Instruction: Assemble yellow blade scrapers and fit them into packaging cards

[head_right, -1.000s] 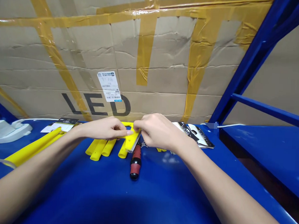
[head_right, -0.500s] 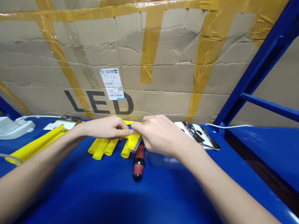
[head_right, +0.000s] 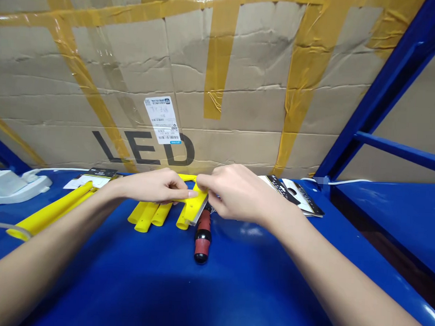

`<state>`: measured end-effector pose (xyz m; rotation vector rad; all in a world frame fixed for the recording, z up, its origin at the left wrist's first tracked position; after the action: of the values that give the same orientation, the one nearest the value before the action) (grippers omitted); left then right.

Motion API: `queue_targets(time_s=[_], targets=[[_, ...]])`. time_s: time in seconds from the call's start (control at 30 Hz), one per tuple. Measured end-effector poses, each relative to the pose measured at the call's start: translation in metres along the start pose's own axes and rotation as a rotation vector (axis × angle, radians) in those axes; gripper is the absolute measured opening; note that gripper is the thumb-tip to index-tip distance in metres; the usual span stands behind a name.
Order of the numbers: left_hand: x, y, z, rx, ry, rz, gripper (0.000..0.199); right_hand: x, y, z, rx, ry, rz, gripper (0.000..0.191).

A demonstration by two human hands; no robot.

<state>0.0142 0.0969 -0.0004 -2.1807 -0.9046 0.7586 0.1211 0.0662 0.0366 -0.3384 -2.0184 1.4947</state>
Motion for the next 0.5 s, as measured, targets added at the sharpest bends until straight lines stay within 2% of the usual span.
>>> queue_targets(time_s=[0.07, 0.13, 0.33, 0.5], targets=[[-0.001, 0.001, 0.000, -0.008, -0.004, 0.014, 0.050, 0.002, -0.001, 0.007, -0.106, -0.022, 0.016, 0.014], [-0.001, 0.001, 0.000, -0.010, -0.008, 0.030, 0.051, 0.003, -0.001, 0.009, -0.121, -0.018, 0.029, 0.016], [-0.003, -0.002, -0.001, -0.010, -0.010, 0.005, 0.054, 0.003, -0.001, -0.003, 0.103, 0.029, -0.037, 0.021], [-0.004, -0.001, -0.001, -0.016, -0.007, 0.012, 0.058, 0.003, 0.001, -0.005, 0.182, 0.036, -0.036, 0.026]])
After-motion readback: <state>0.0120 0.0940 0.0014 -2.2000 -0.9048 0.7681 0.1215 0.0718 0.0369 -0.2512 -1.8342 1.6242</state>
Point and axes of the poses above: each hand's wrist, its own x-axis towards the middle knuckle, its own y-axis out of the palm, z = x × y, the point moved 9 cm from there along x, towards the middle knuckle, and after that the axes turned 10 degrees about -x, right-handed, at the moved point
